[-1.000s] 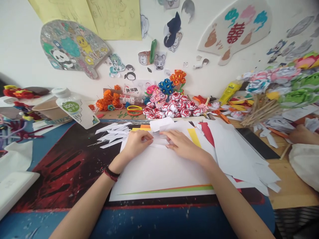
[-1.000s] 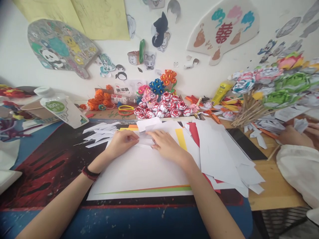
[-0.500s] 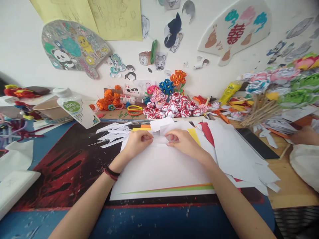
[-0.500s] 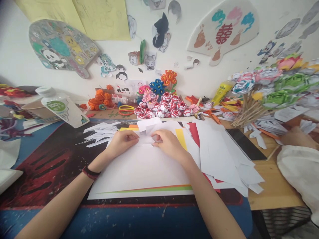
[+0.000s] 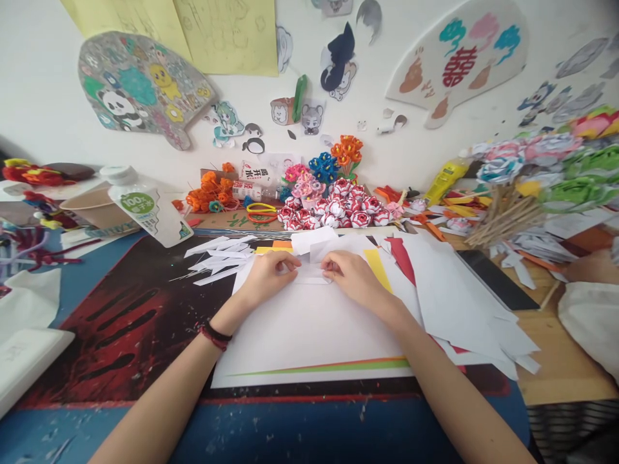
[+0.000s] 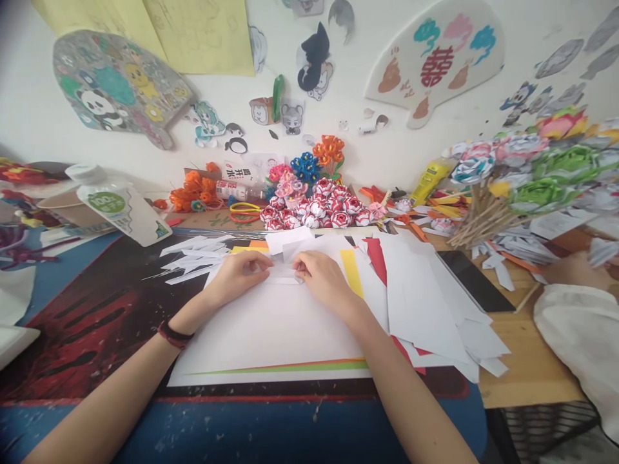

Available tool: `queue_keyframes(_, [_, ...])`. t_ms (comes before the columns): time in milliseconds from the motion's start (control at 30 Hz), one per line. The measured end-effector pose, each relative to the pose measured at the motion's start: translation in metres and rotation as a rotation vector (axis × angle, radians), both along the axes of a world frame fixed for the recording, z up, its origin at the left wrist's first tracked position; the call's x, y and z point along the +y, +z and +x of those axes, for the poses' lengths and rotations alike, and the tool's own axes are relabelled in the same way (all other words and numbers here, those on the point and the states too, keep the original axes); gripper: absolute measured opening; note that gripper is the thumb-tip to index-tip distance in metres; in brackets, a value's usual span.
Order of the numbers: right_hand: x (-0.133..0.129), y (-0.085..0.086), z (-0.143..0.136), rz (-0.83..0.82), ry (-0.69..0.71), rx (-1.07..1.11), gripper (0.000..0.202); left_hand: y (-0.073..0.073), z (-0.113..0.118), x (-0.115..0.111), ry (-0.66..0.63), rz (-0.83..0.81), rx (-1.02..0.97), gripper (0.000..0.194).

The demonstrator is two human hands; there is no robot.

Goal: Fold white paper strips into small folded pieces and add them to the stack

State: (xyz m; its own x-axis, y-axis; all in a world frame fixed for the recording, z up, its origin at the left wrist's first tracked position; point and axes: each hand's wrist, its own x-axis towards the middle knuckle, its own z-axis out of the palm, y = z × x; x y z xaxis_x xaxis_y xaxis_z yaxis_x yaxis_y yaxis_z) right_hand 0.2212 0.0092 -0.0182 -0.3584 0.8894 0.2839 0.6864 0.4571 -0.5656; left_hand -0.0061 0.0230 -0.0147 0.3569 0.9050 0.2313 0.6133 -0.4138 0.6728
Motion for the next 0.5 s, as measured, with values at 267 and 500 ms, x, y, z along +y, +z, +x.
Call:
queue_keyframes(267, [-0.0034, 0.0052, -0.0019, 0.165, 0.079, -0.149, 0.015, -0.0016, -0.0014, 0.0005, -0.024, 0.136, 0.089, 0.016])
queue_keyframes(500, [-0.0014, 0.0025, -0.0026, 0.201, 0.097, -0.126, 0.018, -0.0038, -0.0007, 0.0004, -0.054, 0.241, 0.119, 0.015])
